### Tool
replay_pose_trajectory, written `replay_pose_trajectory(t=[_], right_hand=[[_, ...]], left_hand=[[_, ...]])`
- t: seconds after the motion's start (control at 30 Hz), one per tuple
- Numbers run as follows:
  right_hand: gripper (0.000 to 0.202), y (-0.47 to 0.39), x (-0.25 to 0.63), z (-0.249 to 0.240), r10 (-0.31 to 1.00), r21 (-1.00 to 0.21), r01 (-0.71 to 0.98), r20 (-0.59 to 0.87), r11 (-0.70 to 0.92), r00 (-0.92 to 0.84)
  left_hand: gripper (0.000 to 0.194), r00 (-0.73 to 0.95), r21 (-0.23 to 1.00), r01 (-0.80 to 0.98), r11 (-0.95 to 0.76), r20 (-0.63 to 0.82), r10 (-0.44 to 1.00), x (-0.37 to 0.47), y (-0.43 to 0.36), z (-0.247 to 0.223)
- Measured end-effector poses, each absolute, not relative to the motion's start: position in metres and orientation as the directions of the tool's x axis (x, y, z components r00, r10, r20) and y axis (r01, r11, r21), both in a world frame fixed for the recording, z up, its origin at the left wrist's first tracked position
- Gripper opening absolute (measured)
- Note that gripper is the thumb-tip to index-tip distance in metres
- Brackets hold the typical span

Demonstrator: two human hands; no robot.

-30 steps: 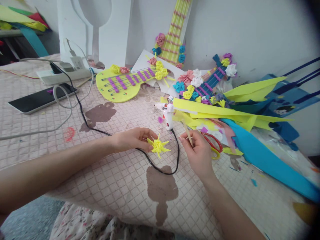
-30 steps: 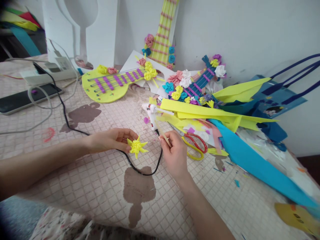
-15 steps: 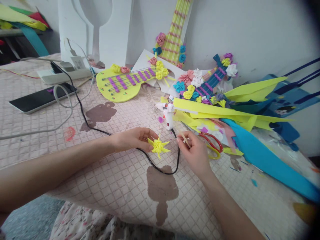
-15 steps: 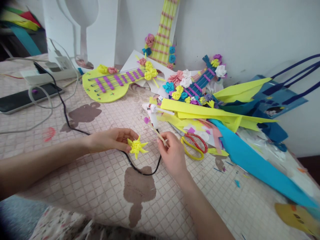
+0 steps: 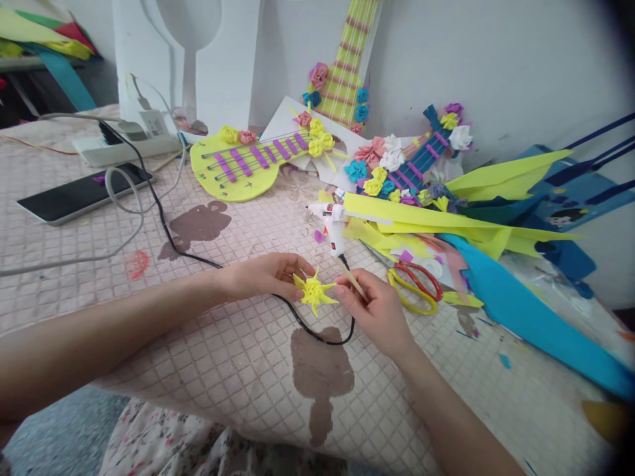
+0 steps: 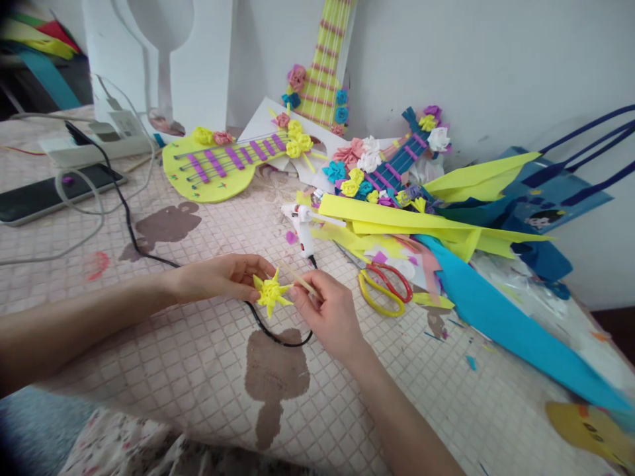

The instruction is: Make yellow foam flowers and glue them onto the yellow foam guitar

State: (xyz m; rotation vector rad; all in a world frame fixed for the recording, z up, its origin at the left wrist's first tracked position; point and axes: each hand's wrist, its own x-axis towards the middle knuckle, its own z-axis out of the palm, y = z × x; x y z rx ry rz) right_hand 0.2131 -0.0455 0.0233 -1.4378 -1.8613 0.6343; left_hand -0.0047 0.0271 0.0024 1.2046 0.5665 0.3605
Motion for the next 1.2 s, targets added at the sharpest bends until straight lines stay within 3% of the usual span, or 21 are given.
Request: replay_pose_trajectory(t=[0.5, 0.8, 0.93, 1.2], right_hand=[[0.013, -0.046, 0.21, 0.023, 0.963, -0.721, 0.639, 0.22, 0.268, -0.156], [0.013, -0.045, 0.211, 0.023, 0.955, -0.655, 0.697, 0.243, 0.291, -0.17], [0.012, -0.044, 0.213, 0.019, 0.957, -0.602, 0.745, 0.2, 0.288, -0.209], [0.009, -0.042, 0.216, 0.012, 0.972, -0.644, 0.73, 0.118, 0.23, -0.203]], left_hand=[[0.036, 0.798, 0.952, 0.064, 0.3, -0.23, 0.557, -0.005, 0.026, 0.006], [0.03, 0.754, 0.955, 0.081, 0.287, -0.247, 0.609, -0.005, 0.026, 0.011], [0.032, 0.742, 0.974, 0.054, 0.218, -0.185, 0.644, -0.006, 0.028, 0.009], [0.032, 0.757, 0.993, 0.067, 0.094, -0.112, 0.644, -0.006, 0.031, 0.0]])
